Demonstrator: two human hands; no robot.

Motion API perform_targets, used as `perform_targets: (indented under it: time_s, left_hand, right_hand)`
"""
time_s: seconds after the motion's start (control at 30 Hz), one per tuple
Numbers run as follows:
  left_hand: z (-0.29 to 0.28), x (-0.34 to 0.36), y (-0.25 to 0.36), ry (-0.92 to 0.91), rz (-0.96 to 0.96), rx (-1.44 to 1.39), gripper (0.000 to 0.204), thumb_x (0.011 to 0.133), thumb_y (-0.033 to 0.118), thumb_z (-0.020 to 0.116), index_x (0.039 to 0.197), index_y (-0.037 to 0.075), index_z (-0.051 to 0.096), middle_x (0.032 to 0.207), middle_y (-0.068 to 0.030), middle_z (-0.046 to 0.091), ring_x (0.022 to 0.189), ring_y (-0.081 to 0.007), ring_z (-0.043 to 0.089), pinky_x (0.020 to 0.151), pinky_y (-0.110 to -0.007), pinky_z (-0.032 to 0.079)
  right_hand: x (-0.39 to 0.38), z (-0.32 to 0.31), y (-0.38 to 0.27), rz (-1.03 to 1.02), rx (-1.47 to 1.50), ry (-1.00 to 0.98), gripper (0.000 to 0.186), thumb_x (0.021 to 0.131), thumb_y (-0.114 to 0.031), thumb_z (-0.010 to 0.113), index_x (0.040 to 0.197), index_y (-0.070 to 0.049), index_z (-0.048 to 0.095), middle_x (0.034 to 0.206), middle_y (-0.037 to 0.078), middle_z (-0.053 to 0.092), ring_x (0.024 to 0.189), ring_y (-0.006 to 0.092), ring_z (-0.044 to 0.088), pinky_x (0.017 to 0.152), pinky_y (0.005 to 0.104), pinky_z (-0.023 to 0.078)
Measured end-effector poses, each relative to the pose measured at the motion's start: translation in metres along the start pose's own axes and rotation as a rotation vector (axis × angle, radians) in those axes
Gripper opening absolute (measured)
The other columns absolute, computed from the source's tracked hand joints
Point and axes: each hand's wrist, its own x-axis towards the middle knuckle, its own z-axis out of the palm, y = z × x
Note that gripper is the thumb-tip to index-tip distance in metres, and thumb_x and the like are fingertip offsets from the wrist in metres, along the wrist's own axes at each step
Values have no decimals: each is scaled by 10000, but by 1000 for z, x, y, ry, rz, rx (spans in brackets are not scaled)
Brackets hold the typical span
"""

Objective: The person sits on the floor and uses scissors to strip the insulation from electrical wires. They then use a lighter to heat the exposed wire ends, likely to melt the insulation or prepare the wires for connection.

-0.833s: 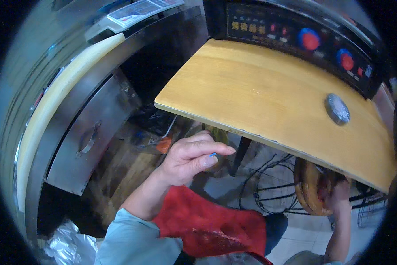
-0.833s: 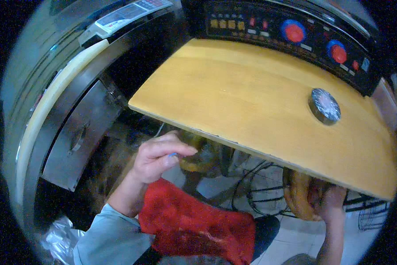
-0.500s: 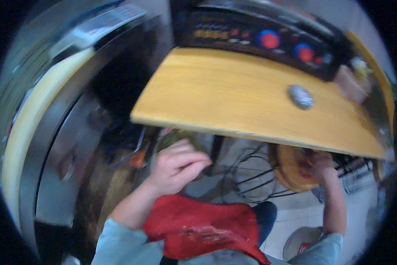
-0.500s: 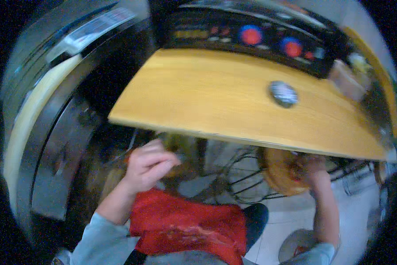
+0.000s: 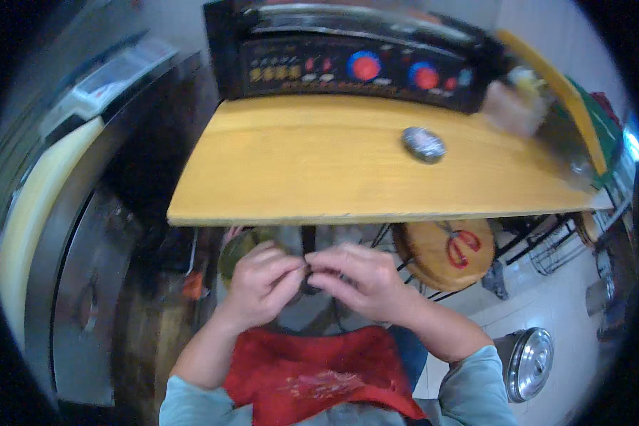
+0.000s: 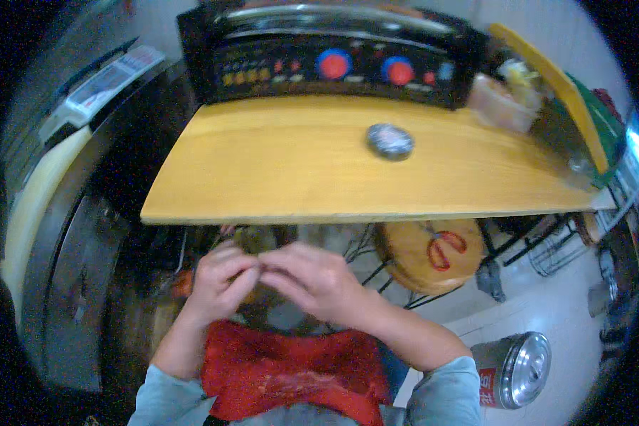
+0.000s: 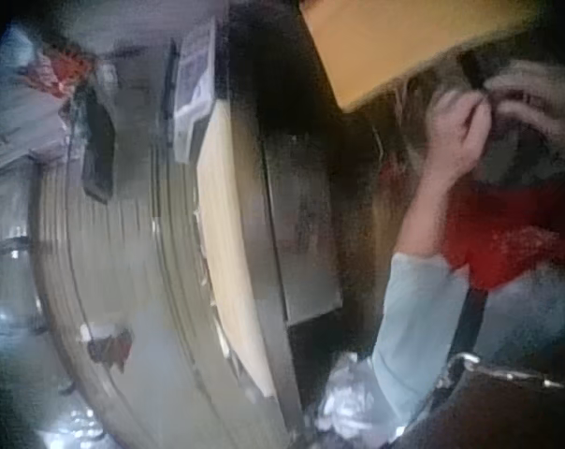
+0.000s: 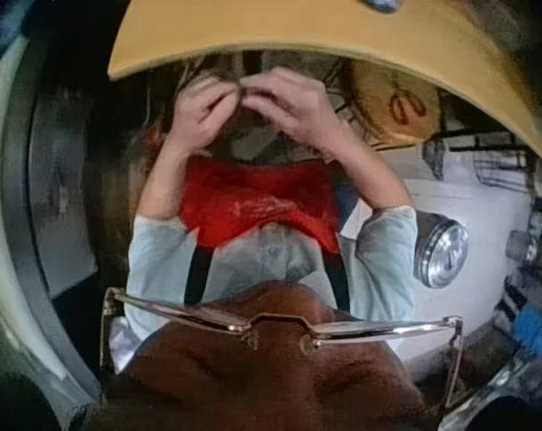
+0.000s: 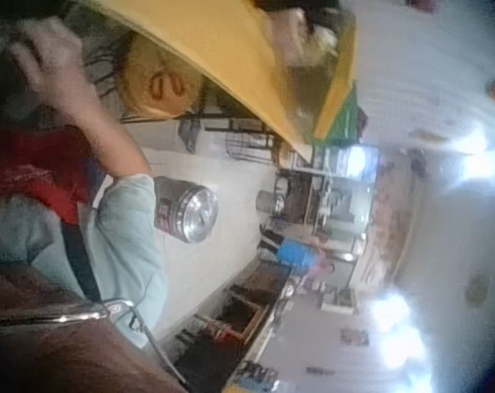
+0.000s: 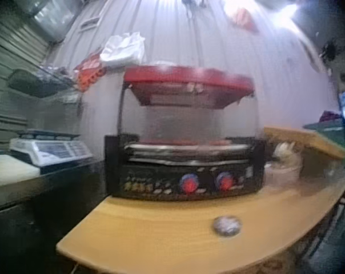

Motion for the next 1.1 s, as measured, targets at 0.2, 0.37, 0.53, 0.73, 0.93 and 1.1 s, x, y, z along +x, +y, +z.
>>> perform_targets:
  time_s: [0.2,0.37,0.53,0.73,0.93,1.1]
  left_hand:
    - [-9,-11,0,-13,-143,-127,103,834,90,618,850,-10,636,716,-118,587,659,-270,545,614,-365,421]
    - [-10,-20,2,117,-344,-317,125,871,103,604,890,-9,658,728,-95,605,669,-216,549,641,-327,432]
    - [-9,-16,1,89,-287,-346,121,870,97,617,908,-5,671,771,-94,644,681,-197,565,630,-312,441]
    - [-6,-21,-13,14,-293,-259,123,850,102,654,916,1,676,765,-98,652,683,-211,595,632,-310,467]
    - [5,-19,-23,55,-515,-464,148,825,111,693,926,3,687,821,-104,668,749,-192,633,687,-283,501]
    - [15,-34,-32,106,-543,-339,149,817,92,687,945,17,688,856,-123,667,832,-245,641,733,-324,495]
  right_hand:
    - [7,27,7,95,116,53,64,810,-45,674,856,-22,637,772,131,628,687,258,629,600,333,501]
    - [8,37,15,43,93,56,113,814,-32,662,904,-4,599,776,141,612,670,271,608,596,333,493]
    - [-12,48,25,101,153,122,190,807,-21,670,977,2,589,793,138,614,677,280,604,602,341,494]
    - [-4,43,32,-73,7,88,199,766,11,687,948,-9,610,843,143,622,730,275,623,657,352,515]
    - [-9,53,42,-101,-71,136,228,701,53,669,901,-22,590,848,130,632,750,284,628,673,351,517]
    - [-20,54,50,165,33,17,180,757,-25,692,922,-26,619,841,117,637,753,259,630,686,344,510]
